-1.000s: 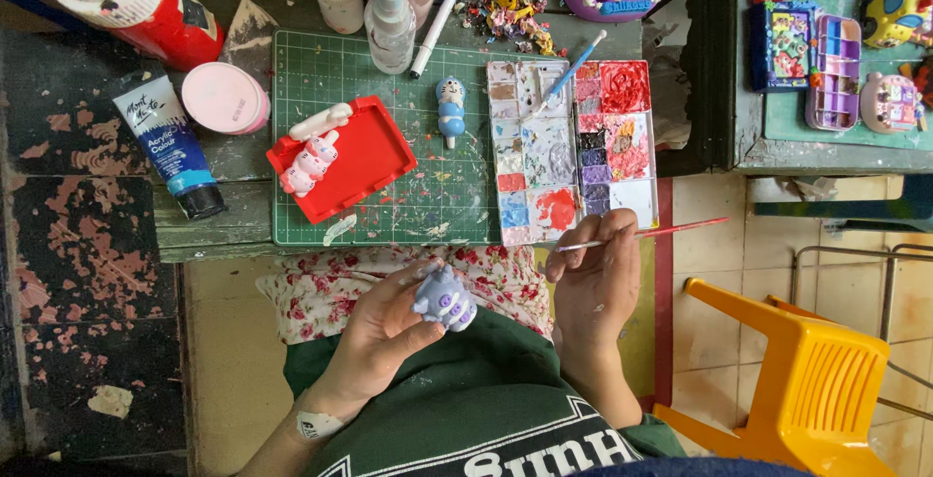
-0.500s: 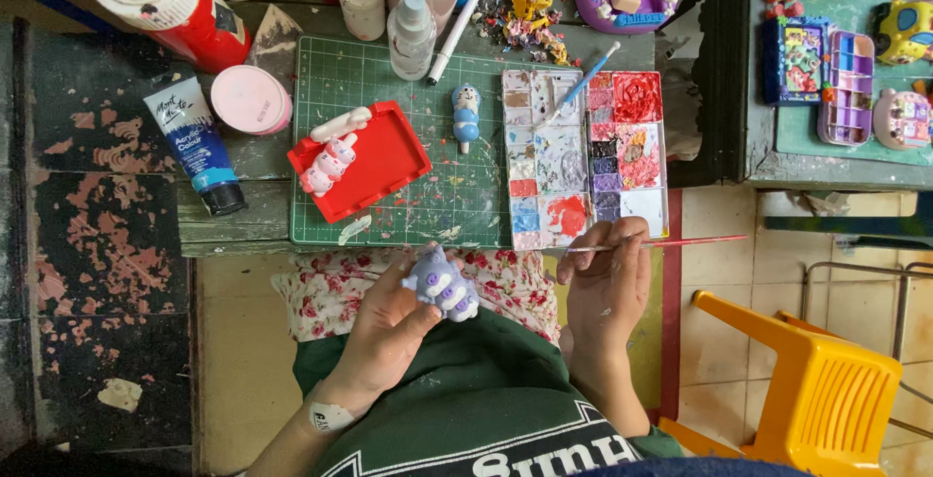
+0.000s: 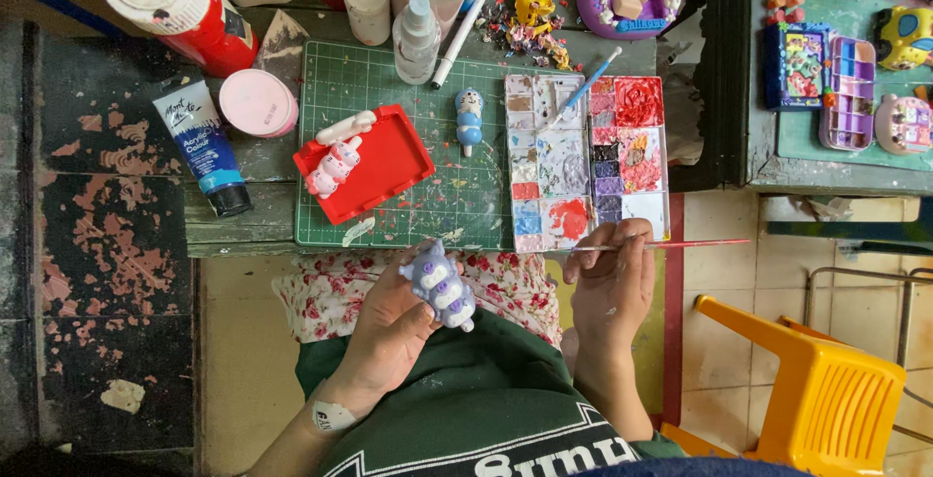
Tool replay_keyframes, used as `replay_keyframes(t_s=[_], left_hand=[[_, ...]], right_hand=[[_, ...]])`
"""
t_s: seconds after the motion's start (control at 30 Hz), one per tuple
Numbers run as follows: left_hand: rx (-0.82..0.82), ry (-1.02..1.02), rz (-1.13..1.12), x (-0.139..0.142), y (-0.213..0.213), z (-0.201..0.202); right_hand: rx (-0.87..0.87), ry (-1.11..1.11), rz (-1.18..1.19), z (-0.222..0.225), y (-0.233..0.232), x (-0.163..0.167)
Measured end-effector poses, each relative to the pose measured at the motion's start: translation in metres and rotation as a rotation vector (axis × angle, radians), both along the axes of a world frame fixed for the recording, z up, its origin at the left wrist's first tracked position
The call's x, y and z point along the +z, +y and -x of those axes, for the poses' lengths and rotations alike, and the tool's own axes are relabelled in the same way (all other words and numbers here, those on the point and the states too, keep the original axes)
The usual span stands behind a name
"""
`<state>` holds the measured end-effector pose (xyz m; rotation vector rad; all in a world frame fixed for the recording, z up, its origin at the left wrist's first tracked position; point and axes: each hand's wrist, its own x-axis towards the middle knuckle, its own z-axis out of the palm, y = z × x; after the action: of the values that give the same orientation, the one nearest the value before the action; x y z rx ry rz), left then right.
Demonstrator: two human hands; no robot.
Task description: The person paints small figurines using a fine brush and acrylic paints from a palette. They hold a purple figurine and apply paint to its details, then switch to a pink figurine and continue painting its features.
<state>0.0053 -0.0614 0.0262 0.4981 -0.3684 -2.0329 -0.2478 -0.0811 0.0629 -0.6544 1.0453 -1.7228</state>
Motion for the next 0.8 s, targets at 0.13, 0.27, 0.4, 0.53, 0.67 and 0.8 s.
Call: replay_keyframes(t_s=[0.13, 0.27, 0.4, 0.53, 0.67, 0.8], left_hand=[[-0.006, 0.020, 0.017, -0.0001, 0.0004, -0.0002], [-0.015, -0.006, 0.002, 0.0015, -0.0005, 0.0002], [-0.019, -0.026, -0.002, 0.0038, -0.0022, -0.0005], [-0.028, -0.007, 0.005, 0.0051, -0.0036, -0.0007], [-0.025, 0.006, -0.011, 0.0056, -0.0045, -0.0002], [-0.025, 0.027, -0.001, 0.0073, -0.0046, 0.0000]], right_hand=[[0.005, -0.009, -0.009, 0.0005, 0.0001, 0.0000], [-0.007, 0.003, -0.011, 0.0007, -0.0003, -0.0012], [0.029, -0.002, 0.004, 0.0014, -0.0012, -0.0020], [0.039, -0.007, -0.003, 0.0018, -0.0017, -0.0017], [0.040, 0.002, -0.008, 0.0020, -0.0021, -0.0011], [0.039, 0.003, -0.010, 0.0017, -0.0024, -0.0010]])
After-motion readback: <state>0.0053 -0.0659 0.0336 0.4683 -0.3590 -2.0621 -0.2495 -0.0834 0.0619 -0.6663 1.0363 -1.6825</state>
